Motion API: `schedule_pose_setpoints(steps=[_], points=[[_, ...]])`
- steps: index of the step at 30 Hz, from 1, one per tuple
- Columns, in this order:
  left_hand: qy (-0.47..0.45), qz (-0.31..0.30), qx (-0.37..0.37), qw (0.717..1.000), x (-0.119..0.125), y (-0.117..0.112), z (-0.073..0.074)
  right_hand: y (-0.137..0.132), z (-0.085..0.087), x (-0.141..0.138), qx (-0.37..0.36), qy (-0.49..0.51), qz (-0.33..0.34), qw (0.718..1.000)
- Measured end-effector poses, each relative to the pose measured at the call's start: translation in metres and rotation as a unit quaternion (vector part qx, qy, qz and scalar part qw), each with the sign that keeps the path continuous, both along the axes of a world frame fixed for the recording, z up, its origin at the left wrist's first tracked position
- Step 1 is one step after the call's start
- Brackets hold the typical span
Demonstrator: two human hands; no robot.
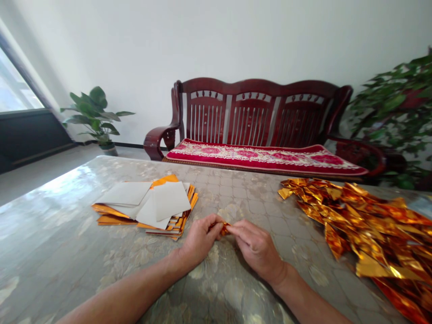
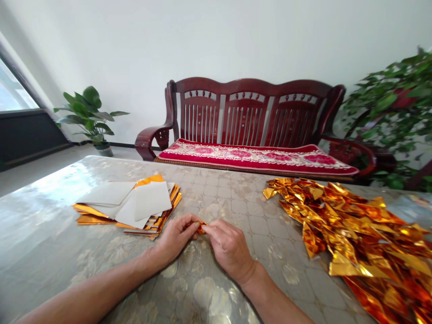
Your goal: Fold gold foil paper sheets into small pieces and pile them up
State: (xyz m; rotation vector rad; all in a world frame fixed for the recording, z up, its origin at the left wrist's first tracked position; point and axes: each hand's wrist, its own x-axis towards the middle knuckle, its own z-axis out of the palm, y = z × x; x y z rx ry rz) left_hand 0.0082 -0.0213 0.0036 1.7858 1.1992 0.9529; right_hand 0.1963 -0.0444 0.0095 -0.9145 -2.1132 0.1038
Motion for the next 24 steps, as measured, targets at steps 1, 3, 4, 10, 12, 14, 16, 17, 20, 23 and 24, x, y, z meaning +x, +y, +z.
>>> schedule_pose_setpoints(steps=[1, 3, 4, 10, 12, 14, 16, 17, 20, 23, 24], points=[[0.001, 0.002, -0.003, 1.000, 0.000, 0.000, 0.000, 0.000, -0.001, 0.000, 0.000, -0.002, -0.002, 1.000], [0.002, 0.006, -0.008, 1.000, -0.001, 0.000, 0.000, 0.000, -0.002, 0.001, -0.001, -0.005, -0.006, 1.000], [0.003, 0.007, -0.009, 1.000, -0.001, -0.001, 0.001, 0.001, -0.002, 0.001, -0.002, -0.006, -0.009, 1.000], [0.093, -0.044, 0.049, 0.993, -0.009, -0.010, 0.025, 0.003, -0.004, 0.005, -0.019, 0.005, -0.021, 1.000], [0.126, -0.067, 0.072, 0.987, -0.012, -0.012, 0.031, 0.004, -0.005, 0.006, -0.027, 0.011, -0.027, 0.999], [0.151, -0.075, 0.091, 0.982, -0.015, -0.011, 0.033, 0.005, -0.006, 0.006, -0.036, 0.016, -0.037, 0.999], [0.155, -0.078, 0.101, 0.980, -0.017, -0.009, 0.030, 0.006, -0.006, 0.007, -0.043, 0.021, -0.045, 0.998], [0.146, -0.083, 0.102, 0.981, -0.017, -0.007, 0.027, 0.007, -0.006, 0.008, -0.045, 0.024, -0.048, 0.998], [0.085, -0.099, 0.086, 0.988, -0.017, -0.001, 0.016, 0.008, -0.006, 0.008, -0.053, 0.033, -0.051, 0.997], [0.037, -0.104, 0.085, 0.990, -0.016, 0.003, 0.007, 0.008, -0.005, 0.009, -0.057, 0.037, -0.051, 0.996], [0.031, -0.105, 0.089, 0.990, -0.015, 0.004, 0.005, 0.008, -0.005, 0.009, -0.056, 0.037, -0.050, 0.996]])
